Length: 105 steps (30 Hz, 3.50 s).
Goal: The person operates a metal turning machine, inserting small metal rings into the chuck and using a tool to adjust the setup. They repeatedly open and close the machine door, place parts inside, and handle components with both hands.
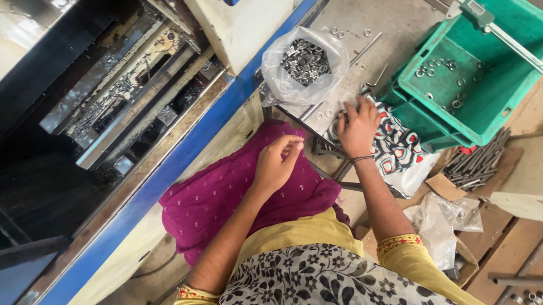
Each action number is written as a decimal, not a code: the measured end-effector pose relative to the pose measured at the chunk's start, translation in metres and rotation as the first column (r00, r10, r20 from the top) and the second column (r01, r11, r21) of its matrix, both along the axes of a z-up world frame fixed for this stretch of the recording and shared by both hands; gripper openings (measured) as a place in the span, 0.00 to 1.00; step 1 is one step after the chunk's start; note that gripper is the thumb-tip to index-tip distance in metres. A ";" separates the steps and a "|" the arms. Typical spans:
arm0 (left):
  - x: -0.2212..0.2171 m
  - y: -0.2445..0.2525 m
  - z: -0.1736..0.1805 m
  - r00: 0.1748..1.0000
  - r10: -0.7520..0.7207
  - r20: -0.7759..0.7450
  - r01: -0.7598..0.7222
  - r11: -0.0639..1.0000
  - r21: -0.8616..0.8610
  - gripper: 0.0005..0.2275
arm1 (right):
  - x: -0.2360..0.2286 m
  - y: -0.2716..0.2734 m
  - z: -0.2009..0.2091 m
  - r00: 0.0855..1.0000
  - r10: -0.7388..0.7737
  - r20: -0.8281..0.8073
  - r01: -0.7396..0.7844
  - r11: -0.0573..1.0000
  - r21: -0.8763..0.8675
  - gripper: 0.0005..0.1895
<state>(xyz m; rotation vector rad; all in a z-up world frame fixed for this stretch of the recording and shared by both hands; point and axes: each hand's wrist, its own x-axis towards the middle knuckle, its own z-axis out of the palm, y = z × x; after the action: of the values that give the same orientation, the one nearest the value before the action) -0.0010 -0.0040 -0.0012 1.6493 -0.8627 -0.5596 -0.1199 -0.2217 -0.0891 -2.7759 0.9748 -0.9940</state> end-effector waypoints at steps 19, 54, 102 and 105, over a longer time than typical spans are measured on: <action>-0.011 -0.007 -0.004 0.998 -0.060 0.005 0.059 0.996 0.061 0.09 | -0.048 -0.011 -0.035 0.999 -0.018 -0.040 0.018 1.000 -0.009 0.13; 0.028 0.210 0.133 0.643 0.585 0.495 -0.593 0.789 -0.161 0.09 | 0.144 0.215 0.136 0.348 0.854 0.386 -0.906 0.202 0.372 0.06; 0.303 0.667 0.501 -0.805 0.310 0.507 -0.527 0.023 -0.850 0.13 | 0.485 0.757 0.645 -0.251 0.952 0.173 -0.814 -0.111 -0.570 0.18; 0.310 0.675 0.485 -0.797 0.335 0.502 -0.515 0.059 -0.855 0.12 | 0.524 0.779 0.654 -0.248 0.963 0.107 -0.881 -0.178 -0.439 0.16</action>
<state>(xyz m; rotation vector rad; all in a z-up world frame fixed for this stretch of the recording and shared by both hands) 0.3090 0.6712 0.4842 2.0209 0.0300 2.2755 0.4041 0.5578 0.5647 -1.9611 -1.4429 -1.0954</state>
